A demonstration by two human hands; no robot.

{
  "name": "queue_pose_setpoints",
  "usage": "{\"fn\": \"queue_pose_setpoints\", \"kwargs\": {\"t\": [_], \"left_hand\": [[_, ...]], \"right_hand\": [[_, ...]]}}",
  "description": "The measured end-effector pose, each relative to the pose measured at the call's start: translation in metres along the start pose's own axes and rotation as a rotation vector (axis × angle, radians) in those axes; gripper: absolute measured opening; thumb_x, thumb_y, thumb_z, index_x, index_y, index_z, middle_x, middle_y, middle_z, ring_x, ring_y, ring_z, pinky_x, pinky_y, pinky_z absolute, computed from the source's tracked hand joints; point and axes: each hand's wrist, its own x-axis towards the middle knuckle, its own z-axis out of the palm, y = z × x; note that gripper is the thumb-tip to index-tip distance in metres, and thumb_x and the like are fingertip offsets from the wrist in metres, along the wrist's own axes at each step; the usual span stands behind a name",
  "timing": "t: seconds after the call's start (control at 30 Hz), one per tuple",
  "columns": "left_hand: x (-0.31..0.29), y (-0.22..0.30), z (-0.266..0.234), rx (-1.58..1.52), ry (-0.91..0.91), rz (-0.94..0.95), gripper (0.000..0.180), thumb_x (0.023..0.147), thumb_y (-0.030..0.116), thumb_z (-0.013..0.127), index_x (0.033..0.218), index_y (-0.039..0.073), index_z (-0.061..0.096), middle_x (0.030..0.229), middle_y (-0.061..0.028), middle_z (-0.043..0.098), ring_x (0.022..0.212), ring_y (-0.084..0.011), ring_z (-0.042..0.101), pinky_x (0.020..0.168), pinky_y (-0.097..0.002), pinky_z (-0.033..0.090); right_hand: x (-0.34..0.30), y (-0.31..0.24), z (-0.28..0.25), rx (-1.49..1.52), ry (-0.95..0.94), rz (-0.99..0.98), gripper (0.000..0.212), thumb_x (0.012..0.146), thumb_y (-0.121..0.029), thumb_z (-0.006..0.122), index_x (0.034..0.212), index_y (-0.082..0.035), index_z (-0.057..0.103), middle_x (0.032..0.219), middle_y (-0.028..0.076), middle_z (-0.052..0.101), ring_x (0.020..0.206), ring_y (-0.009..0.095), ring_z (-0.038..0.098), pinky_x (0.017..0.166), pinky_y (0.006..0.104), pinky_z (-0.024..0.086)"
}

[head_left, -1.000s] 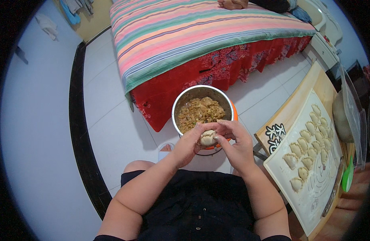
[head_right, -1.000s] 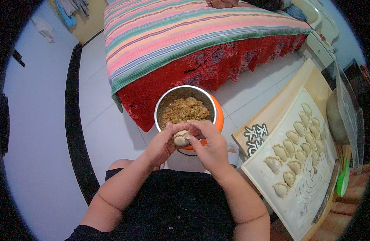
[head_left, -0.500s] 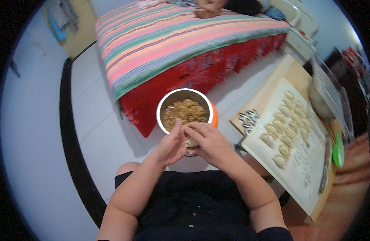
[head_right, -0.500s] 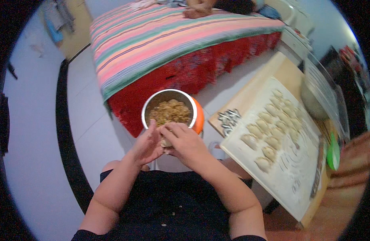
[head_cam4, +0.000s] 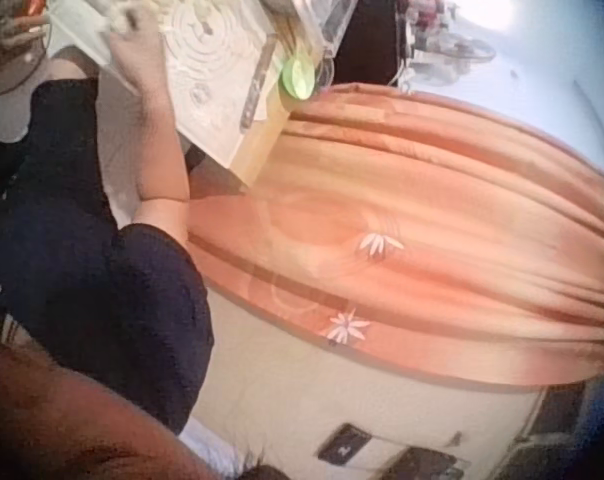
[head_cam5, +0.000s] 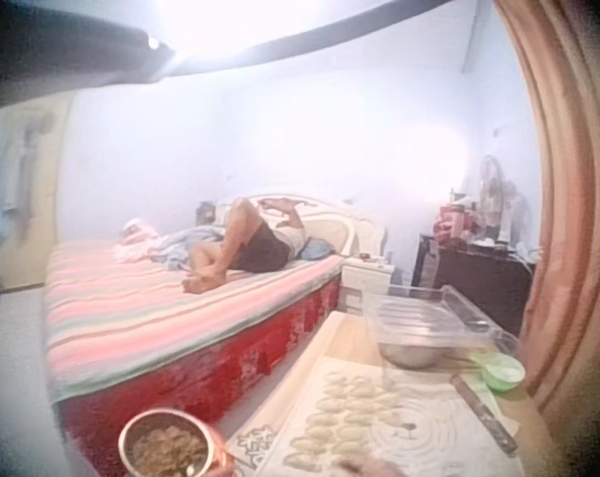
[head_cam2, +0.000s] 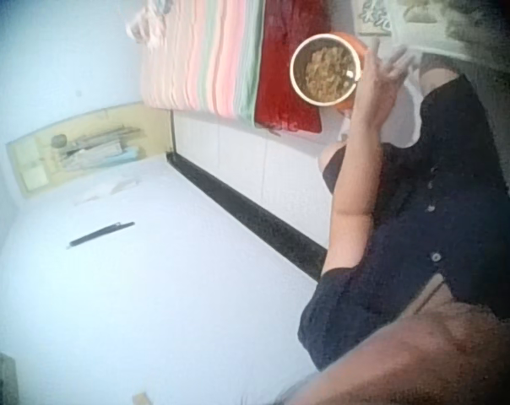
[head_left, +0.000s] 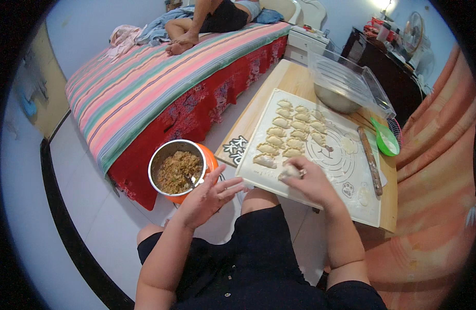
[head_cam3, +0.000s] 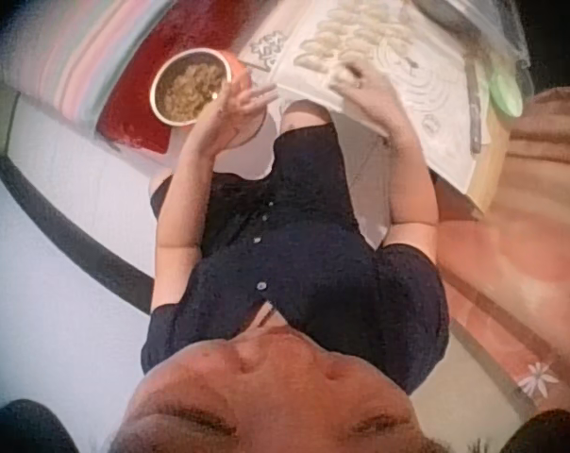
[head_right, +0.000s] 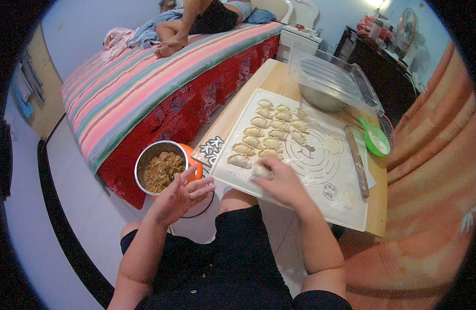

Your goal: The person is making dumplings by hand. They scoop a meat filling from a bowl onto a round dough wrapper, fold the wrapper over the filling, and pinch the edges to seal it. The finished dumplings are placed in rows on a white tray.

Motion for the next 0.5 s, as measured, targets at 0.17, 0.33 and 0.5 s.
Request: {"fn": "queue_pose_setpoints", "kwargs": {"t": [0.17, 0.33, 0.5], "left_hand": [[0.011, -0.003, -0.028, 0.095, 0.233, 0.037, 0.068, 0.094, 0.043, 0.041, 0.144, 0.005, 0.015, 0.127, -0.0177, 0.047, 0.116, -0.0259, 0.050, 0.098, -0.0403, 0.040], [0.017, -0.010, -0.047, 0.153, 0.337, 0.050, 0.063, 0.096, 0.035, 0.042, 0.142, 0.001, 0.017, 0.120, -0.0160, 0.051, 0.110, -0.0235, 0.054, 0.093, -0.0388, 0.045], [0.018, -0.012, -0.052, 0.147, 0.383, 0.042, 0.053, 0.097, 0.028, 0.039, 0.141, 0.004, 0.022, 0.123, -0.0152, 0.051, 0.110, -0.0221, 0.055, 0.094, -0.0357, 0.042]], "right_hand": [[0.025, 0.055, -0.061, -0.487, 0.260, 0.093, 0.035, 0.070, -0.018, 0.067, 0.102, -0.005, 0.061, 0.103, 0.015, 0.060, 0.096, 0.033, 0.057, 0.083, 0.0384, 0.046], [0.048, 0.066, -0.064, -0.609, 0.214, 0.134, 0.036, 0.068, -0.017, 0.067, 0.101, -0.005, 0.061, 0.104, 0.014, 0.059, 0.098, 0.032, 0.056, 0.083, 0.0400, 0.045], [0.041, 0.055, -0.070, -0.458, 0.178, 0.195, 0.035, 0.068, -0.018, 0.067, 0.099, -0.003, 0.063, 0.103, 0.017, 0.061, 0.096, 0.031, 0.059, 0.082, 0.0378, 0.047]]}}
